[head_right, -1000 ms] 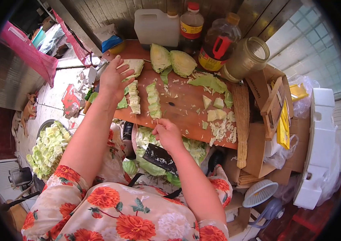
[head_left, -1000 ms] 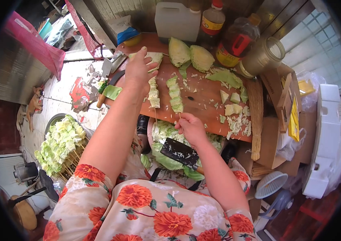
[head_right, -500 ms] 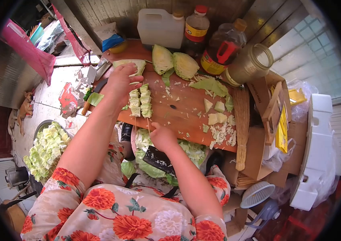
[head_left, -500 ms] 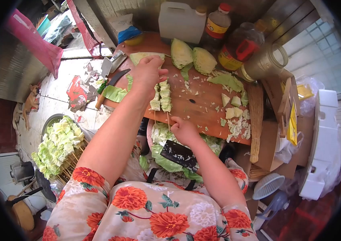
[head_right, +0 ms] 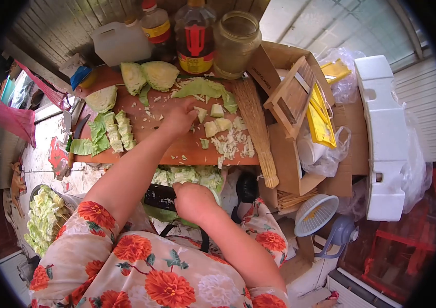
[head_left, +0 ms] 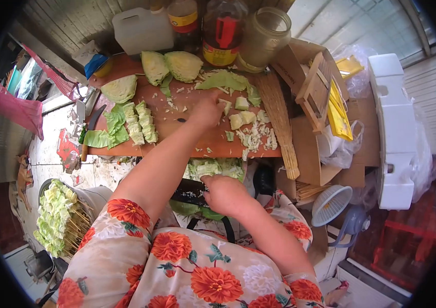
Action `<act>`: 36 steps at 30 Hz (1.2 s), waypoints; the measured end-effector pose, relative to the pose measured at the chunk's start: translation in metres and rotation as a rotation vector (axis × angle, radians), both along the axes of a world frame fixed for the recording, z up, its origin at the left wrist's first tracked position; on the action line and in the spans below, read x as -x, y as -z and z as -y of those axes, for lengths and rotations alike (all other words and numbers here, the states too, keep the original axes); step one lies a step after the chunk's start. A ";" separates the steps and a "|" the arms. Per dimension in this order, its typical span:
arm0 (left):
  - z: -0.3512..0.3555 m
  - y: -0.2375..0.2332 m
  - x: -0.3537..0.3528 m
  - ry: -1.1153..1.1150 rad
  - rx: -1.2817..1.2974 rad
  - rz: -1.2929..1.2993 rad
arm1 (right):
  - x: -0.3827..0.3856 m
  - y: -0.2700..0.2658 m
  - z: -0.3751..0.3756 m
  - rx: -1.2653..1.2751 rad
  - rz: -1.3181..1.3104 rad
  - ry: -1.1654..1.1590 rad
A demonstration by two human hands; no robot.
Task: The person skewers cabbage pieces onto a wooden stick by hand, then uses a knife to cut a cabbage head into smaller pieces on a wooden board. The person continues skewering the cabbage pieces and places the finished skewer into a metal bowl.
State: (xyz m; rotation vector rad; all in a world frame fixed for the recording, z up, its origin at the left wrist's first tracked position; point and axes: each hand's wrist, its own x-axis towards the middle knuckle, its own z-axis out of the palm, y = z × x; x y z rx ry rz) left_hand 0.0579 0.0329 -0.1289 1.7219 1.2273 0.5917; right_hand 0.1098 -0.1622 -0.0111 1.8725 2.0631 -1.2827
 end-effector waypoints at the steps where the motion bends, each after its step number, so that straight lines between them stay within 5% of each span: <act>1: 0.004 -0.025 -0.004 0.056 0.007 -0.222 | -0.005 -0.001 0.004 -0.024 -0.009 0.009; 2: 0.007 -0.038 -0.009 0.112 0.012 -0.445 | -0.010 0.000 0.008 -0.048 -0.018 0.018; 9: -0.010 -0.023 -0.012 0.279 -0.081 -0.693 | -0.037 -0.007 0.005 -0.061 0.026 0.052; 14: -0.010 -0.035 -0.013 0.193 0.099 -0.518 | -0.040 0.000 -0.007 -0.113 0.018 0.081; 20: -0.013 -0.023 -0.006 0.002 0.001 -0.369 | -0.038 -0.004 -0.014 -0.122 -0.002 0.096; 24: -0.018 -0.056 0.002 -0.171 0.429 0.215 | -0.056 -0.020 -0.006 -0.129 0.034 0.156; 28: -0.010 -0.086 0.008 -0.174 0.586 0.458 | -0.105 -0.050 0.008 -0.079 -0.010 0.350; 32: 0.008 -0.109 0.015 -0.129 0.567 0.590 | -0.160 -0.069 0.050 -0.048 0.242 0.406; 36: 0.028 -0.126 0.014 -0.094 0.518 0.644 | -0.212 -0.006 0.114 0.202 0.288 0.781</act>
